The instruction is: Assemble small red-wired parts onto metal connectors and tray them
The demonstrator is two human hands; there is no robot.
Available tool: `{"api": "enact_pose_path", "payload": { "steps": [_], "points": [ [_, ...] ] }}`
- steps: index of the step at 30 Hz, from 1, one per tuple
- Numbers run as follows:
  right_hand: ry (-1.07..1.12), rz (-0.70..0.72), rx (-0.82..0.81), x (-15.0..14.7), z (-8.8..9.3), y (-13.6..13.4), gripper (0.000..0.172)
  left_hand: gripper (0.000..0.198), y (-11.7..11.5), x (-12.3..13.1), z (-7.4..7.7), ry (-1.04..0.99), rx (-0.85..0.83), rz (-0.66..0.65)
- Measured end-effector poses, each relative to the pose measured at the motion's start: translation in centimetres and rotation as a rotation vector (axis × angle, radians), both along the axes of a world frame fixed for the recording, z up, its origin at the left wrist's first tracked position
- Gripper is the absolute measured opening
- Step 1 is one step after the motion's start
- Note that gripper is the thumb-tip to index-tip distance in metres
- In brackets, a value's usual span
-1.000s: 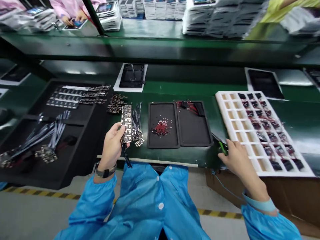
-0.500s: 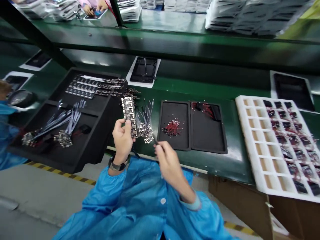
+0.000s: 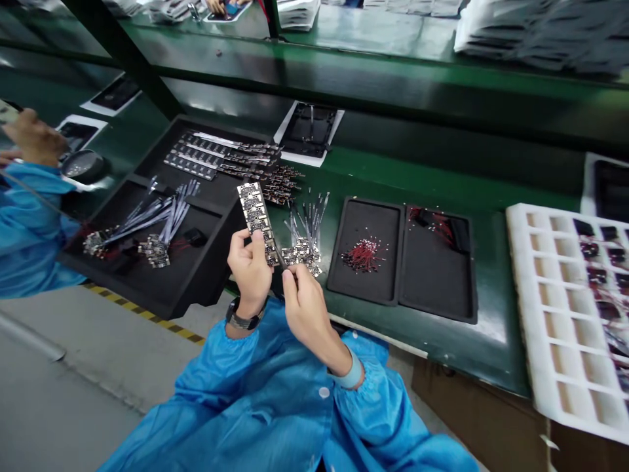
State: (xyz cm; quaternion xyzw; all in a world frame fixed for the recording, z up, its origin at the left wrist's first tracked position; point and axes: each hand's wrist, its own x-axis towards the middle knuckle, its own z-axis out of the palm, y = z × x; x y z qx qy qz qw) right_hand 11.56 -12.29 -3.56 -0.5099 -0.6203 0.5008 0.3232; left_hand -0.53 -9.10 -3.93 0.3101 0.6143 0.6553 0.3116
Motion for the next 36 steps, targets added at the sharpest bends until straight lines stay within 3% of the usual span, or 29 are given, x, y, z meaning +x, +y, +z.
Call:
{"api": "enact_pose_path", "payload": {
  "steps": [7, 14, 17, 19, 25, 31, 36],
  "points": [
    [0.023, 0.005, 0.008, 0.0, -0.4, 0.0, 0.027, 0.038, 0.0, -0.1, 0.2, -0.022, -0.015, -0.009],
    [0.477, 0.081, -0.402, -0.6, -1.3, 0.4, 0.039, 0.041, 0.6, -0.6, -0.5, -0.227, -0.033, -0.123],
    [0.554, 0.096, -0.486, -0.7, -1.9, 0.6, 0.043, 0.043, 0.8, -0.8, -1.2, -0.269, -0.031, -0.131],
    [0.472, 0.086, -0.431, -0.5, -2.1, 0.8, 0.041, 0.043, 0.9, -1.0, -1.6, -0.253, -0.034, -0.13],
    [0.102, 0.032, -0.056, 0.1, -1.4, 2.3, 0.032, 0.042, 0.2, -0.6, -1.3, -0.109, -0.06, -0.126],
    [0.05, -0.023, 0.005, -0.4, -0.5, 3.2, 0.032, 0.041, -0.3, 0.6, -0.6, -0.119, -0.056, -0.166],
    [0.059, -0.053, 0.009, -0.8, -0.4, 2.9, 0.033, 0.041, -0.4, 0.6, -1.0, -0.117, -0.062, -0.15]
  ]
}}
